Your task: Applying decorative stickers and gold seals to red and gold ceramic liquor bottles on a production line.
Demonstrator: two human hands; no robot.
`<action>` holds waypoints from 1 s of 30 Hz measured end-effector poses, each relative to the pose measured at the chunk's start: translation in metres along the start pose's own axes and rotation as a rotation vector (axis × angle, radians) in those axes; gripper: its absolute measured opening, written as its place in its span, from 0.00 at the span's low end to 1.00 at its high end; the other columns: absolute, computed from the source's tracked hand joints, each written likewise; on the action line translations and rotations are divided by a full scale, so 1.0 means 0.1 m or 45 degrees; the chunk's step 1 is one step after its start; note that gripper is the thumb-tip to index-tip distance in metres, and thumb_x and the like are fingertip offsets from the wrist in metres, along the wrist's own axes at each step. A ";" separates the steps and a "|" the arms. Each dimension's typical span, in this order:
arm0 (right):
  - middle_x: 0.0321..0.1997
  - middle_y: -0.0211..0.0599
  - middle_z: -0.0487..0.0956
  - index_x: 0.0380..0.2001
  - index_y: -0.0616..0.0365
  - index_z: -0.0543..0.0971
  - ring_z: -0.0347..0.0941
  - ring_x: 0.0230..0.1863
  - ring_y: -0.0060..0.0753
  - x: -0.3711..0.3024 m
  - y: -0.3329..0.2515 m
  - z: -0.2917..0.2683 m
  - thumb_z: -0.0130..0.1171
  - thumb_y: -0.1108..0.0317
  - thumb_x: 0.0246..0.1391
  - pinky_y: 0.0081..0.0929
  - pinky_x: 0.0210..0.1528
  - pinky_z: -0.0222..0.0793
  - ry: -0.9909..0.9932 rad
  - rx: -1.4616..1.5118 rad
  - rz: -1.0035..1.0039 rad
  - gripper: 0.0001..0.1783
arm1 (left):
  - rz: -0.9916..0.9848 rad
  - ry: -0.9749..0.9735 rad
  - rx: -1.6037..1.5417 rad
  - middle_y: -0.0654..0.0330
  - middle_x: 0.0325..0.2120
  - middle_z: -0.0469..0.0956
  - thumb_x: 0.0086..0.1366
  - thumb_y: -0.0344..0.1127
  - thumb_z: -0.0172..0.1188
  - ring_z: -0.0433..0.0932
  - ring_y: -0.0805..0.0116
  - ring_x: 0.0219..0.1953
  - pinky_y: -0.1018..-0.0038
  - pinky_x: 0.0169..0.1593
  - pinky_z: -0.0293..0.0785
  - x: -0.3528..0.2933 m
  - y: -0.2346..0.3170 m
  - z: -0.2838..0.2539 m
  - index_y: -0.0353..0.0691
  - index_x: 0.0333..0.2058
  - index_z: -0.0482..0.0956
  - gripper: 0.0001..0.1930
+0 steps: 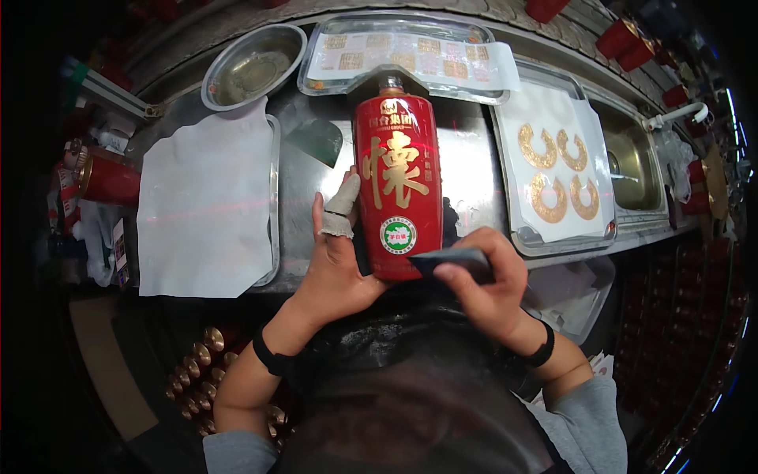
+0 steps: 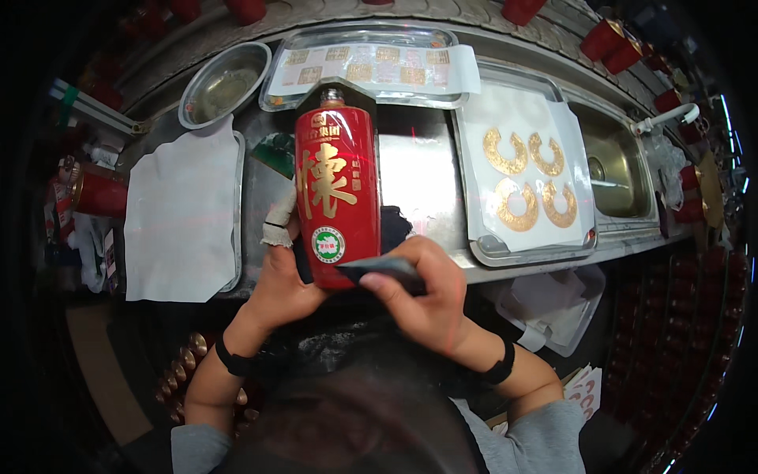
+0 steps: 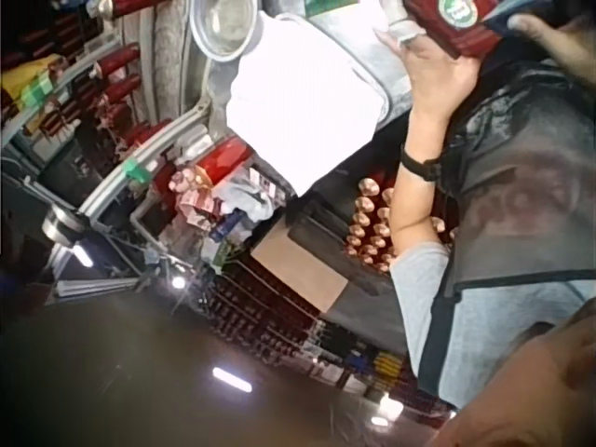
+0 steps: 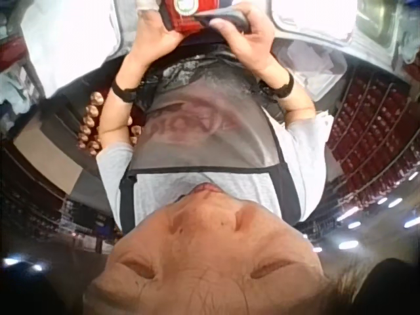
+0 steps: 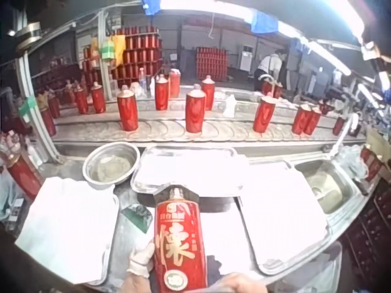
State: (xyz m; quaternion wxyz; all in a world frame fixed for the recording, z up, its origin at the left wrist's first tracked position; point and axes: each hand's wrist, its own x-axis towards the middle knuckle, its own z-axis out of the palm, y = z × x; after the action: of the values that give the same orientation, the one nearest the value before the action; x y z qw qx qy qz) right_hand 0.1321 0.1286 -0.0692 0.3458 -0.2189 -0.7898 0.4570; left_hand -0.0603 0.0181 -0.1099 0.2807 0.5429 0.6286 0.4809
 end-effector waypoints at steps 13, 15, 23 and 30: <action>0.24 0.35 0.76 0.30 0.61 0.76 0.72 0.27 0.22 1.07 0.31 -0.12 0.69 0.65 0.54 0.23 0.30 0.67 0.257 0.017 0.277 0.13 | -0.068 -0.036 0.304 0.43 0.65 0.62 0.54 0.52 0.72 0.58 0.46 0.70 0.38 0.69 0.28 -0.09 0.07 -0.03 0.33 0.69 0.37 0.59; 0.24 0.34 0.76 0.30 0.62 0.76 0.71 0.27 0.19 0.99 0.15 -0.08 0.69 0.67 0.54 0.22 0.30 0.67 0.116 -0.061 0.062 0.12 | -0.036 -0.004 0.248 0.43 0.64 0.61 0.52 0.43 0.74 0.62 0.49 0.68 0.49 0.68 0.45 -0.02 0.15 -0.05 0.33 0.68 0.39 0.57; 0.26 0.33 0.78 0.32 0.61 0.76 0.72 0.28 0.18 0.83 0.19 -0.12 0.69 0.67 0.54 0.22 0.30 0.68 0.079 0.044 0.143 0.11 | -0.002 0.022 0.195 0.44 0.61 0.65 0.54 0.35 0.73 0.68 0.51 0.63 0.48 0.67 0.49 0.05 0.17 0.01 0.32 0.68 0.42 0.53; 0.33 0.28 0.79 0.38 0.62 0.77 0.73 0.34 0.15 0.61 0.52 -0.33 0.69 0.66 0.55 0.18 0.37 0.71 0.263 0.229 0.514 0.14 | 0.270 0.068 0.471 0.34 0.66 0.59 0.47 0.37 0.75 0.55 0.34 0.70 0.37 0.69 0.37 -0.02 0.40 -0.10 0.31 0.66 0.59 0.49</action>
State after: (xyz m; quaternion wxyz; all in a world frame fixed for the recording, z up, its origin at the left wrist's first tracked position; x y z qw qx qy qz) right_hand 0.1176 0.2134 -0.0820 0.3443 -0.3862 -0.6466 0.5605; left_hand -0.0525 0.0113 -0.0699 0.1074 0.6353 0.6529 0.3983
